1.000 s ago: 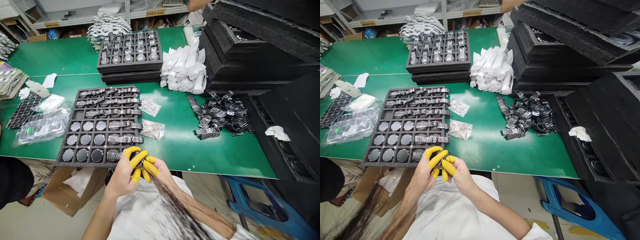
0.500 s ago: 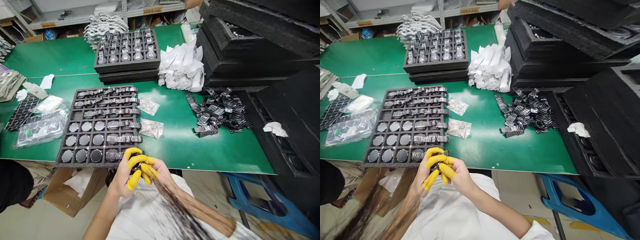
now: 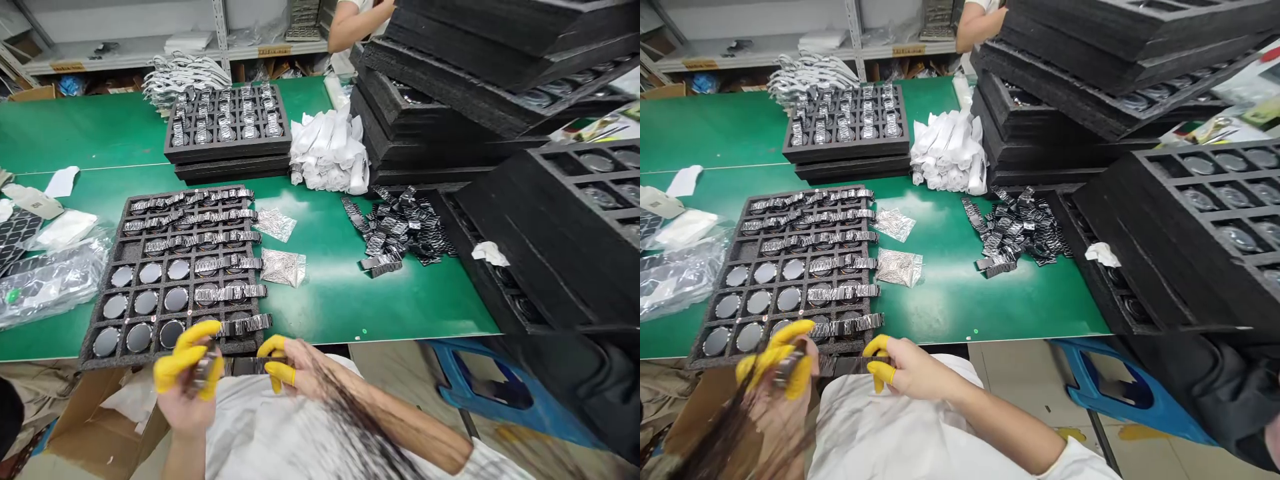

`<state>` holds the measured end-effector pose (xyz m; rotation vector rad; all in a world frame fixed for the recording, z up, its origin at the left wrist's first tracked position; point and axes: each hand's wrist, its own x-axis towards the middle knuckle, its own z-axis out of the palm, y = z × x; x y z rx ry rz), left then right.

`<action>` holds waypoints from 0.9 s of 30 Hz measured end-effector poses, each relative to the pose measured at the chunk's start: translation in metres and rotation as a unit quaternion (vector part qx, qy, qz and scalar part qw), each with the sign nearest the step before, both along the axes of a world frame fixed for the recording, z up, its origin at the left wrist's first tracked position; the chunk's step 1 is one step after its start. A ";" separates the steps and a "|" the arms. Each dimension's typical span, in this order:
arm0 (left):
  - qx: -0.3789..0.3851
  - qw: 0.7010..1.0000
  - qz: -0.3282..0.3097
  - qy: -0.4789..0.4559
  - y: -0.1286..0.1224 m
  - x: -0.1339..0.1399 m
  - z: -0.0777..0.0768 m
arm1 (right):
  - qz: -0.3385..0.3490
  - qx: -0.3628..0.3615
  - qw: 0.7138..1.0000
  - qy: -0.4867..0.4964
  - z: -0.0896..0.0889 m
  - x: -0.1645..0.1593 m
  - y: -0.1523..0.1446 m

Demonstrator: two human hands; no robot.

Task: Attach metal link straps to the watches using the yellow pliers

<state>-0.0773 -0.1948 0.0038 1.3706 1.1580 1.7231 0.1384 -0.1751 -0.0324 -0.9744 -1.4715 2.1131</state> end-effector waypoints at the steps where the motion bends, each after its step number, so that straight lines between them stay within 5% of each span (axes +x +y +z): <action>1: -0.015 0.998 -0.048 0.041 -0.005 0.002 -0.008 | -0.051 -0.033 0.998 0.016 -0.001 0.000 0.000; 4: -0.184 0.970 -0.140 0.069 -0.022 0.016 -0.035 | -0.140 -0.087 0.985 0.057 -0.002 -0.002 0.004; 8: -0.390 0.909 -0.116 -0.086 -0.037 0.035 -0.050 | -0.116 -0.048 0.991 0.038 -0.005 0.013 0.028; 10: -0.414 0.892 -0.094 -0.155 -0.039 0.037 -0.048 | -0.198 0.076 0.976 -0.052 -0.009 0.031 0.051; 12: -0.426 0.879 -0.081 -0.198 -0.038 0.035 -0.045 | -0.281 0.224 0.912 -0.197 -0.017 0.051 0.079; 15: -0.431 0.870 -0.075 -0.226 -0.035 0.032 -0.041 | -0.248 0.329 0.837 -0.360 -0.029 0.068 0.114; 19: -0.418 0.877 -0.074 -0.226 -0.036 0.032 -0.040 | -0.183 0.360 0.801 -0.443 -0.043 0.066 0.132; 23: -0.427 0.877 -0.063 -0.211 -0.036 0.031 -0.041 | -0.199 0.367 0.812 -0.407 -0.049 0.069 0.135; 27: -0.430 0.888 -0.074 -0.146 -0.031 0.030 -0.037 | -0.289 0.303 0.879 -0.225 -0.041 0.074 0.119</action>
